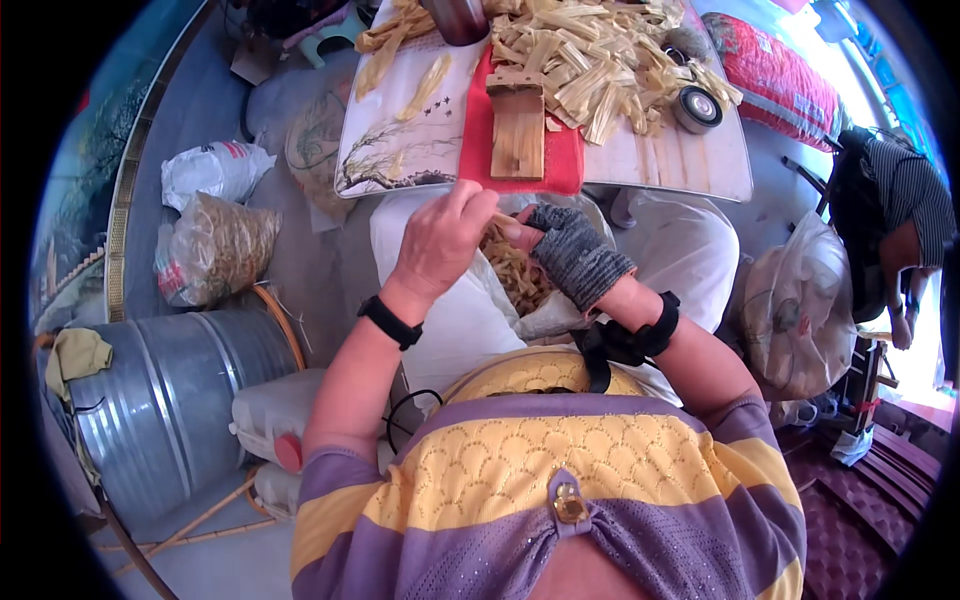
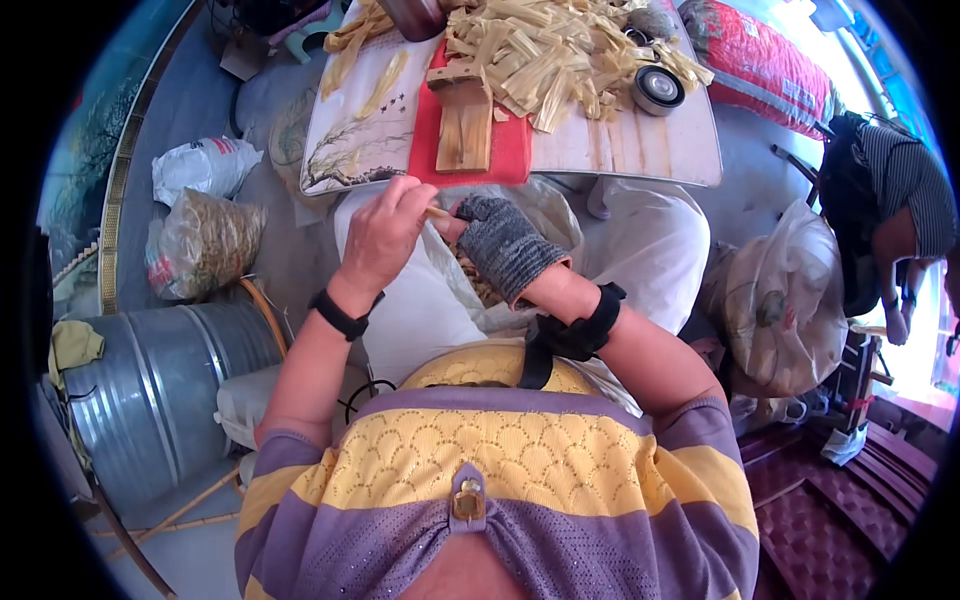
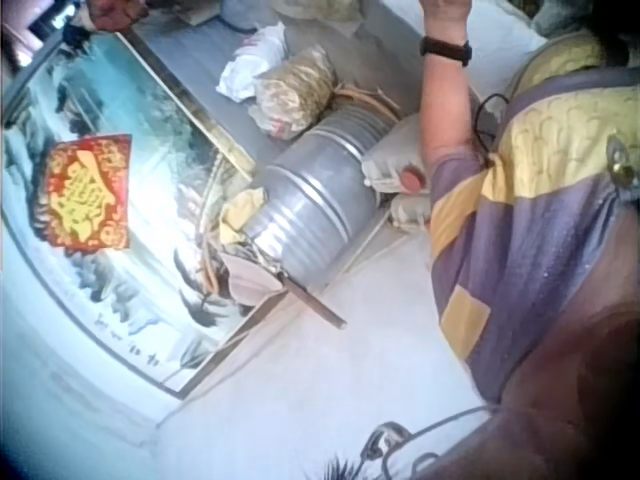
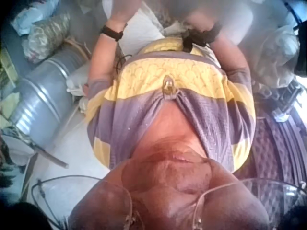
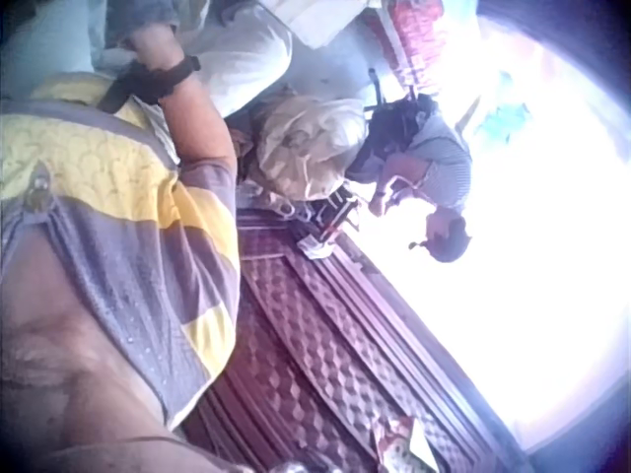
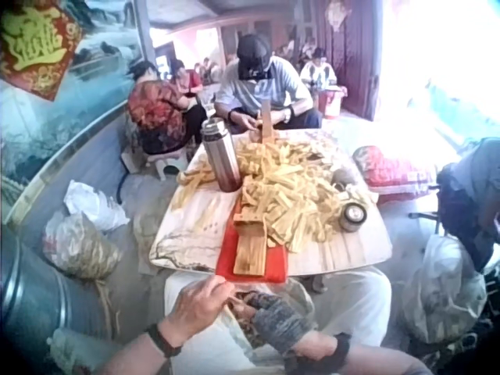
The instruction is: The person takes long strips of dried plant material from a bag and twists them by hand into small knotted shapes, placing the finished pieces onto a wooden block on the table.
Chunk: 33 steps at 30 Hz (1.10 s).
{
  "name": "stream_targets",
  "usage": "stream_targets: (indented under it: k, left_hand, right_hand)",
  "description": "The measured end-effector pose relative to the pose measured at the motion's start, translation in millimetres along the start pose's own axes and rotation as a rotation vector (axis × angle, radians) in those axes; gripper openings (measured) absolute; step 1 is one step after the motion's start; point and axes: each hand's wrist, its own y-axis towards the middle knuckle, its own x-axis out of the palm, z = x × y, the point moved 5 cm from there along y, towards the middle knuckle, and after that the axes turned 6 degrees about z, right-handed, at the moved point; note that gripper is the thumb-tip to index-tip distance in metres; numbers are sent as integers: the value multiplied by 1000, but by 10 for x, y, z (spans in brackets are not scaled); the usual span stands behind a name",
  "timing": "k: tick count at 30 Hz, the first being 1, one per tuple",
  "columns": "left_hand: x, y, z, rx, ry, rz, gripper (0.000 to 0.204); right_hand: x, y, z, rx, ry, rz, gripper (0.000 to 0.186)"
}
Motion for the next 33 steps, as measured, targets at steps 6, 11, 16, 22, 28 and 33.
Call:
stream_targets:
  k: [6, 11, 16, 22, 28, 33]
  left_hand:
    - [145, 79, -265, 98, -10, 114, 7]
    - [353, 185, -475, -465, -772, -64, 12]
    - [440, 260, -497, -795, -1418, -116, 19]
    - [447, 440, -616, -723, -966, -61, 19]
    - [601, 449, -733, -635, -453, -73, 18]
    - [367, 57, -590, -591, -482, -85, 19]
  right_hand:
    - [-40, -45, -502, -445, -346, 172, 24]
    - [-403, 269, -362, -414, -500, 282, 21]
    - [-566, 492, -285, -166, -565, 291, 24]
    - [-582, 700, -267, -560, -937, 359, 19]
    - [-623, 939, 8, -89, -741, 415, 26]
    - [-627, 569, -36, -89, -502, 483, 29]
